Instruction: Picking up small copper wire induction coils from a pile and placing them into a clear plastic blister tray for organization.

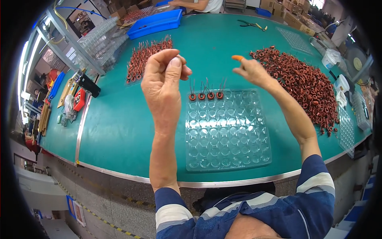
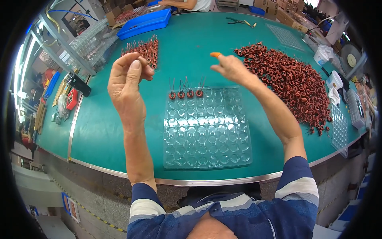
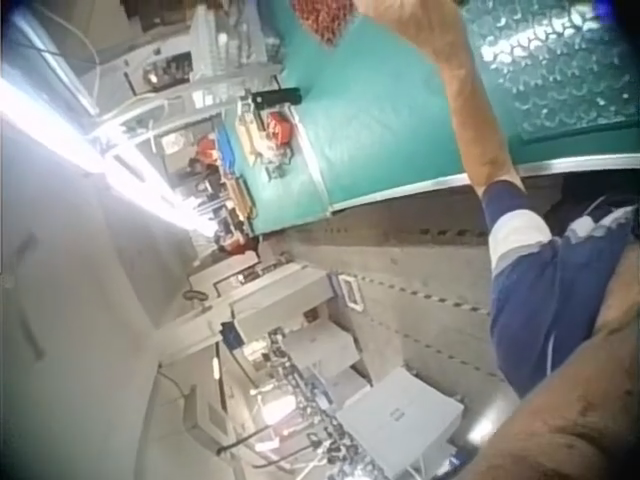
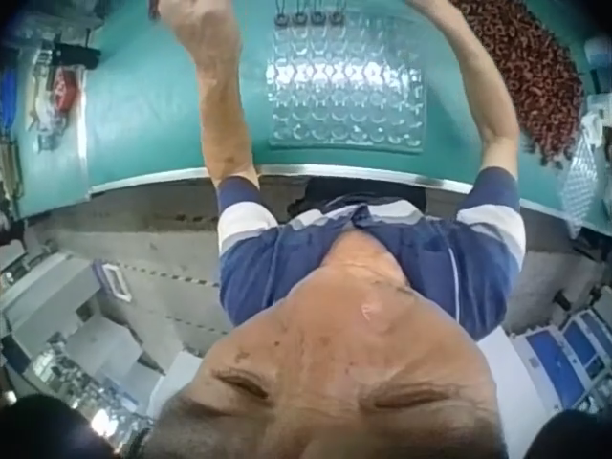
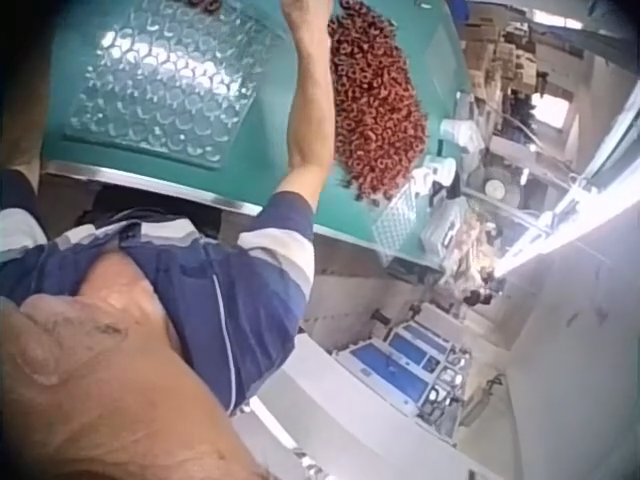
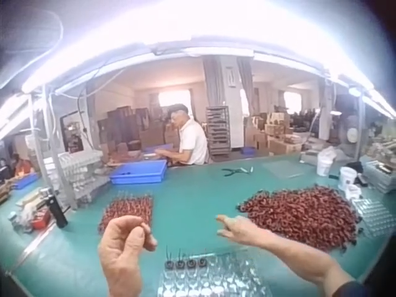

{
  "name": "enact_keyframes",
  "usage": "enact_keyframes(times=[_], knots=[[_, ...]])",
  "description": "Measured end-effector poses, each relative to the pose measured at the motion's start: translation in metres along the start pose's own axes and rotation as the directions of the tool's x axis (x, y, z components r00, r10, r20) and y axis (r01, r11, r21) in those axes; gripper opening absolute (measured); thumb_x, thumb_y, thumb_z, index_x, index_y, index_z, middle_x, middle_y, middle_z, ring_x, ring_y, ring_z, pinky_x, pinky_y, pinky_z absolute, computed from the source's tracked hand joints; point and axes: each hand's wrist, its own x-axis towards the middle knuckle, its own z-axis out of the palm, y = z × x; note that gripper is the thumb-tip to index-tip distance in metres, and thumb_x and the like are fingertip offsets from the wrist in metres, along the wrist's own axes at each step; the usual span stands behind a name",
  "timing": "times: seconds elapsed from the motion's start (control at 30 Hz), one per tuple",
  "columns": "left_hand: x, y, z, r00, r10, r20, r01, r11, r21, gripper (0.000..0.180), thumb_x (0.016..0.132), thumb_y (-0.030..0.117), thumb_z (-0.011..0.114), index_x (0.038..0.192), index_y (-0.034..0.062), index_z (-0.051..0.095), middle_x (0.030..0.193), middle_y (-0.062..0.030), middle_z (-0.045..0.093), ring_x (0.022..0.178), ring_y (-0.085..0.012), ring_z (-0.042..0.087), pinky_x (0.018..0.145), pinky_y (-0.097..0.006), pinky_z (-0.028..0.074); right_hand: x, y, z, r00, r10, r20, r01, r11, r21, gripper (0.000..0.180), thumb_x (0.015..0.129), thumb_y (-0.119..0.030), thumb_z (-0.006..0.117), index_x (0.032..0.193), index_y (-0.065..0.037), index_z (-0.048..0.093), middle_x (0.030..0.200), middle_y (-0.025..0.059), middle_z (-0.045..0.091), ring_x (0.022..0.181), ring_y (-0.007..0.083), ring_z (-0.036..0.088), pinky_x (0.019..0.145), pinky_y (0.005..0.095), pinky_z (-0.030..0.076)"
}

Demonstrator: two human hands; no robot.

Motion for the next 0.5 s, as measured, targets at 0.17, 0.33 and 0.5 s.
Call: enact_keyframes(times=[0.17,0.33,0.5], knots=[[-0.001,0.002,0.002,1.0,0.007,0.027,-0.007,1.0,-0.014,0.012,0.095,0.006,0.055,0.105,0.0003,0.058,0.089,-0.0052,0.062,0.074,-0.0092,0.059,0.065,-0.022,0.048,-0.002,0.108,0.013,0.993,-0.119,0.013,0.113,0.894,-0.433,0.045,0.086,-0.029,0.062,0.122,-0.005,0.05,0.104,0.024,0.058,0.099,0.0391,0.058,0.082,0.047,0.049],[0.0,0.006,0.001,0.998,0.036,0.049,-0.035,0.999,-0.017,0.012,0.095,0.006,0.055,0.104,0.0001,0.059,0.087,-0.0051,0.062,0.072,-0.0091,0.059,0.064,-0.022,0.048,-0.032,0.138,0.025,0.98,-0.199,-0.028,0.166,0.878,-0.45,0.034,0.086,-0.031,0.061,0.105,-0.003,0.06,0.091,0.0195,0.064,0.09,0.0372,0.061,0.079,0.0479,0.049],[-0.001,0.01,0.001,0.998,0.04,0.045,-0.041,0.999,0.017,0.012,0.095,0.007,0.053,0.102,-0.0005,0.06,0.084,-0.0059,0.062,0.071,-0.0124,0.059,0.063,-0.025,0.047,-0.04,0.138,0.01,0.977,-0.15,-0.154,0.105,0.957,-0.269,0.033,0.082,-0.032,0.064,0.098,-0.003,0.066,0.084,0.0196,0.066,0.09,0.0363,0.063,0.078,0.0479,0.05]])
